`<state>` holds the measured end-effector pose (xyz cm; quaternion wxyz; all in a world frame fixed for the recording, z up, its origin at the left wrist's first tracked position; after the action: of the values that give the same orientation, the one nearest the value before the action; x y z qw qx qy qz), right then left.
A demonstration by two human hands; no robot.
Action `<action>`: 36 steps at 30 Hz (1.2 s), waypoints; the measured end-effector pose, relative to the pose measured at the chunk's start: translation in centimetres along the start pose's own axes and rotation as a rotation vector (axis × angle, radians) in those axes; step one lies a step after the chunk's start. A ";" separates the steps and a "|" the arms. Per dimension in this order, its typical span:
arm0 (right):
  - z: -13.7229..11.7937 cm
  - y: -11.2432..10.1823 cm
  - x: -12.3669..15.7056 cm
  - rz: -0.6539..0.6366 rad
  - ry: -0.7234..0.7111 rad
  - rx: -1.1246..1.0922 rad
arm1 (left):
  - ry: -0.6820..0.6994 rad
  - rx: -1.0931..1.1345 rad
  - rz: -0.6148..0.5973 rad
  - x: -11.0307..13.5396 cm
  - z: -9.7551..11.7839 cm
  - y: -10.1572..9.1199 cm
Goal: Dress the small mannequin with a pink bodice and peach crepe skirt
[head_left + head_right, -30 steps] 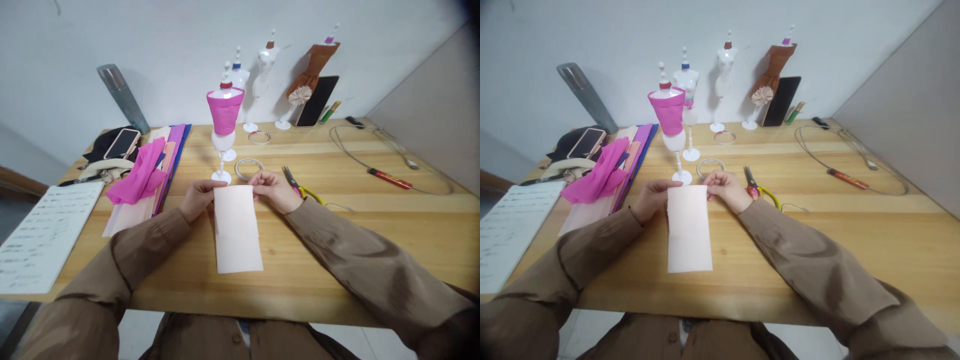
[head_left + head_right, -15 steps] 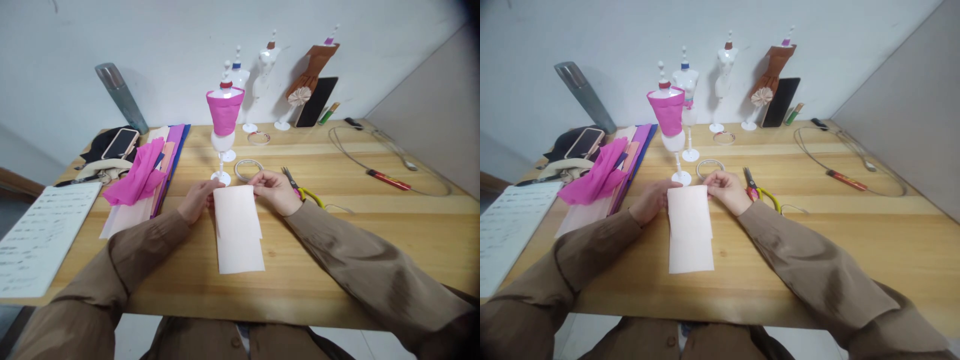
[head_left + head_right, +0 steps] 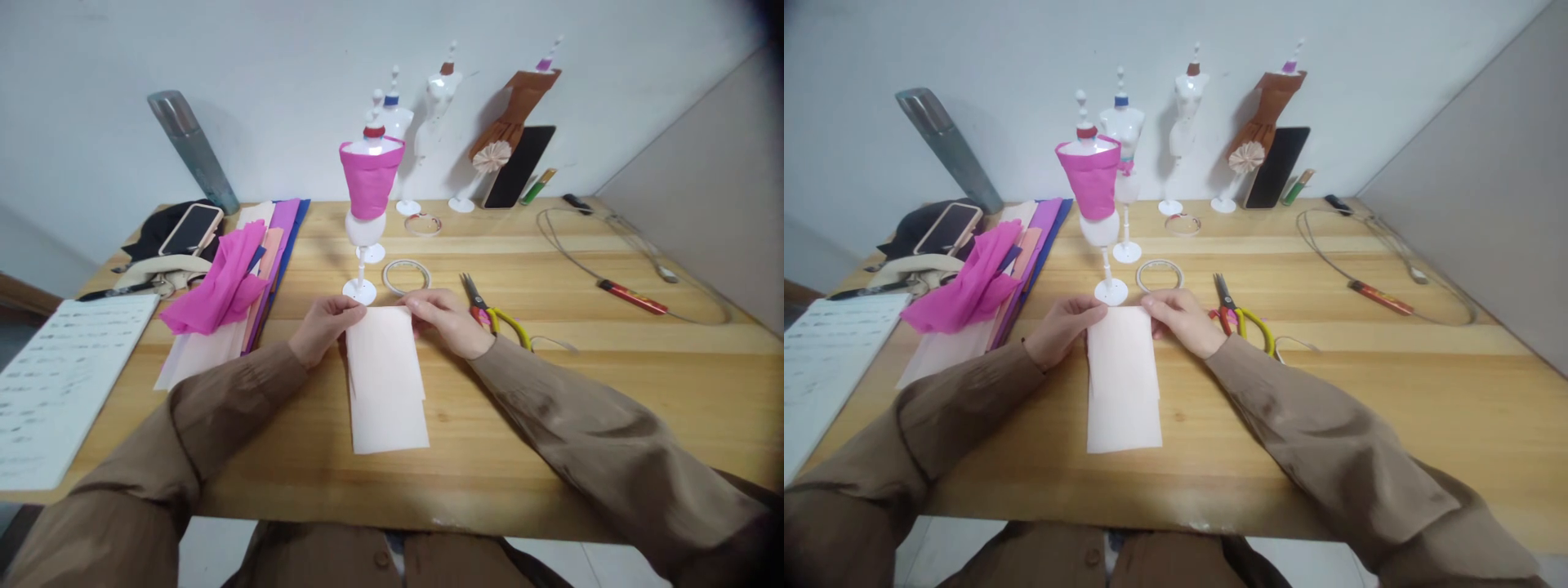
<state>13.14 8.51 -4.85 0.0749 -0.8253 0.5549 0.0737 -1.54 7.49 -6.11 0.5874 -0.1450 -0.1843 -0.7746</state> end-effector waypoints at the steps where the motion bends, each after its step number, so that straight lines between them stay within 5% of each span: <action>1: 0.1 0.1 0.0 0.000 0.010 0.013 | -0.001 0.002 0.001 0.0 0.0 0.0; 22: 0.6 0.0 0.0 0.058 0.028 0.078 | -0.001 0.021 -0.010 -0.3 -0.1 -0.1; 31: -0.7 -0.6 0.2 0.144 -0.122 0.147 | 0.020 0.090 -0.025 0.2 0.0 0.1; 36: -1.7 -0.7 0.4 0.178 -0.193 0.197 | -0.050 0.171 -0.186 1.0 -0.4 1.9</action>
<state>14.04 8.09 -3.18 0.2017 -0.7507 0.6205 0.1039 0.01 6.03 -5.82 0.5186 -0.0959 -0.2769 -0.8032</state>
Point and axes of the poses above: each hand's wrist, its own x-axis away from the middle knuckle, its own y-axis out of the palm, z = x × y, the point moved 10 cm from there along -x, towards the middle knuckle, and after that the axes turned 15 degrees about -y, right-handed, at the moved point
